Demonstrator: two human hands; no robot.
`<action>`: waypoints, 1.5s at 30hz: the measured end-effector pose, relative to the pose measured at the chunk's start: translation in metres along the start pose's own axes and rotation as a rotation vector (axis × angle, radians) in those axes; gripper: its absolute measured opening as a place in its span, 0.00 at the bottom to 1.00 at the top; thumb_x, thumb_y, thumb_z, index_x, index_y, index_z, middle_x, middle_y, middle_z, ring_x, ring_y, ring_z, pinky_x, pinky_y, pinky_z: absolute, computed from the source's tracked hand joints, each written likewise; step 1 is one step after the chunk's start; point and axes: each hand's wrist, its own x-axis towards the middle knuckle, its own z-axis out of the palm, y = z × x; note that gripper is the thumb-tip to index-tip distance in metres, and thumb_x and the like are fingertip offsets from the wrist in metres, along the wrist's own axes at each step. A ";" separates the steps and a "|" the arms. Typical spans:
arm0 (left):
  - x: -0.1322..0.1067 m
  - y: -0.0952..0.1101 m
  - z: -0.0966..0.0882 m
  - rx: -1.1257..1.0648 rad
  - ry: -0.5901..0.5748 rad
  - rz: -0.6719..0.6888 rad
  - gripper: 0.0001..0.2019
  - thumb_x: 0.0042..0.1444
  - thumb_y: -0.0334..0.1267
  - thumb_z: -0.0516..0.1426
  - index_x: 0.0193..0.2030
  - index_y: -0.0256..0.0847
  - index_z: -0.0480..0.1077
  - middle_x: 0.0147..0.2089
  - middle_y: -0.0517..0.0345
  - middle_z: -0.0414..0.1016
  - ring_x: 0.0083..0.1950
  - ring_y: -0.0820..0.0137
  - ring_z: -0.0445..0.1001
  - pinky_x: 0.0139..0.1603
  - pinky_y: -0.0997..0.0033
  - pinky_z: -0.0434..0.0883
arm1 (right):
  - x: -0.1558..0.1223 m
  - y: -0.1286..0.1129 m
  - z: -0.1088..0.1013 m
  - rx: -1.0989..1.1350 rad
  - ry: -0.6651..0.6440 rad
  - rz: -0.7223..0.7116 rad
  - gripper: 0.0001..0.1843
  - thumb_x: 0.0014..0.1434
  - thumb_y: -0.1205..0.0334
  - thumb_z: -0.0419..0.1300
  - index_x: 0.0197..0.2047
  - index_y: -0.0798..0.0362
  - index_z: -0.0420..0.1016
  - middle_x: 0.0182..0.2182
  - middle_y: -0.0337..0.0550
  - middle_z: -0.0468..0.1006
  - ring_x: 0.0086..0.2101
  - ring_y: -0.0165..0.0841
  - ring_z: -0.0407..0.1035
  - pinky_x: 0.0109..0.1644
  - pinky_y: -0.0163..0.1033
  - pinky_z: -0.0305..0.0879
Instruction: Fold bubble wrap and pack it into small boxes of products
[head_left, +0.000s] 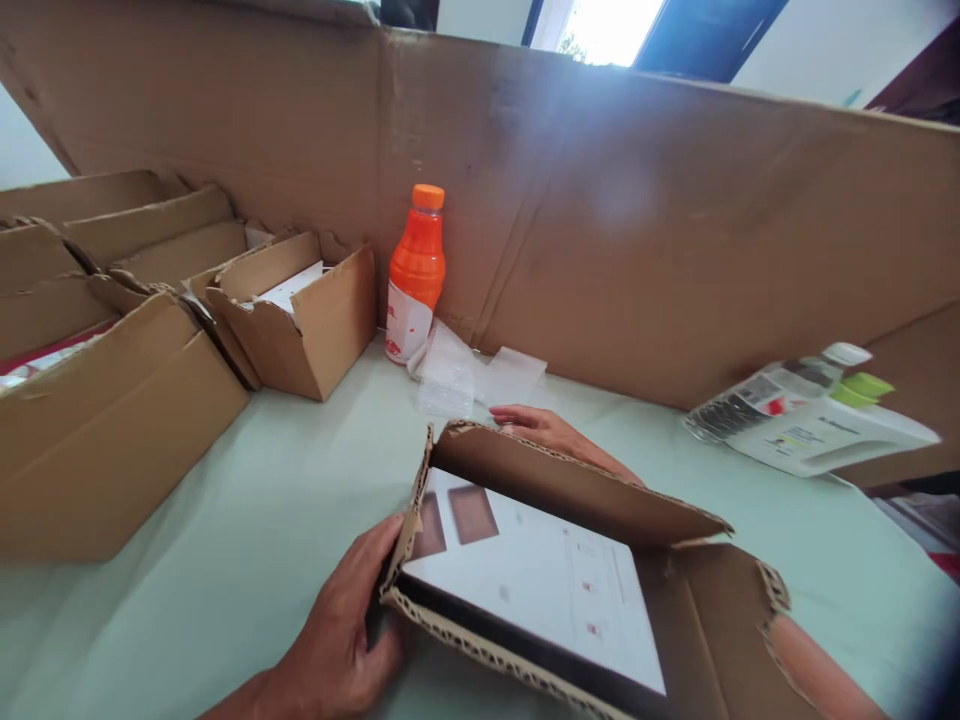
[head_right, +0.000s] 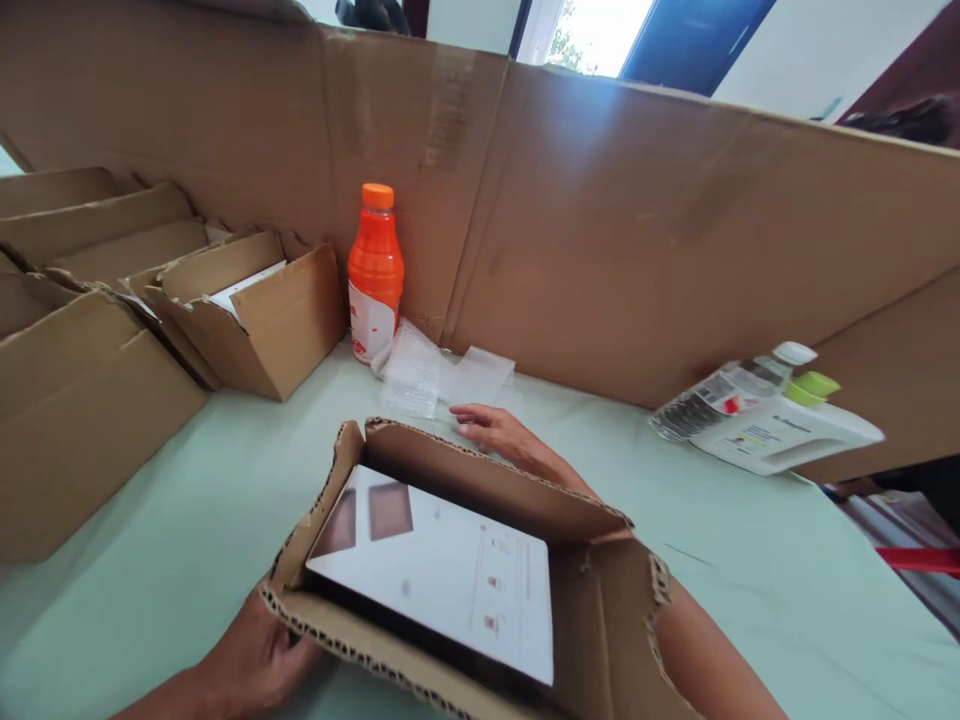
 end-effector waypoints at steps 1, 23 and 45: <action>0.000 -0.002 0.001 -0.011 -0.001 -0.002 0.39 0.59 0.41 0.59 0.76 0.52 0.50 0.73 0.49 0.62 0.72 0.46 0.63 0.67 0.46 0.69 | 0.017 -0.004 0.004 0.041 -0.159 0.050 0.17 0.50 0.44 0.69 0.41 0.42 0.85 0.43 0.46 0.84 0.37 0.41 0.79 0.34 0.43 0.74; 0.003 0.002 -0.005 0.065 0.100 0.023 0.25 0.54 0.37 0.55 0.59 0.38 0.69 0.52 0.43 0.78 0.49 0.54 0.79 0.49 0.56 0.78 | -0.151 0.015 -0.121 0.143 0.093 0.362 0.24 0.45 0.36 0.69 0.26 0.50 0.76 0.23 0.41 0.74 0.26 0.33 0.66 0.30 0.40 0.64; -0.015 -0.008 -0.043 0.095 0.515 -0.514 0.22 0.47 0.52 0.61 0.44 0.39 0.70 0.32 0.55 0.77 0.36 0.58 0.76 0.38 0.58 0.75 | -0.175 -0.049 0.006 0.071 -0.316 -0.135 0.39 0.58 0.60 0.65 0.70 0.55 0.60 0.60 0.56 0.73 0.52 0.42 0.73 0.56 0.49 0.69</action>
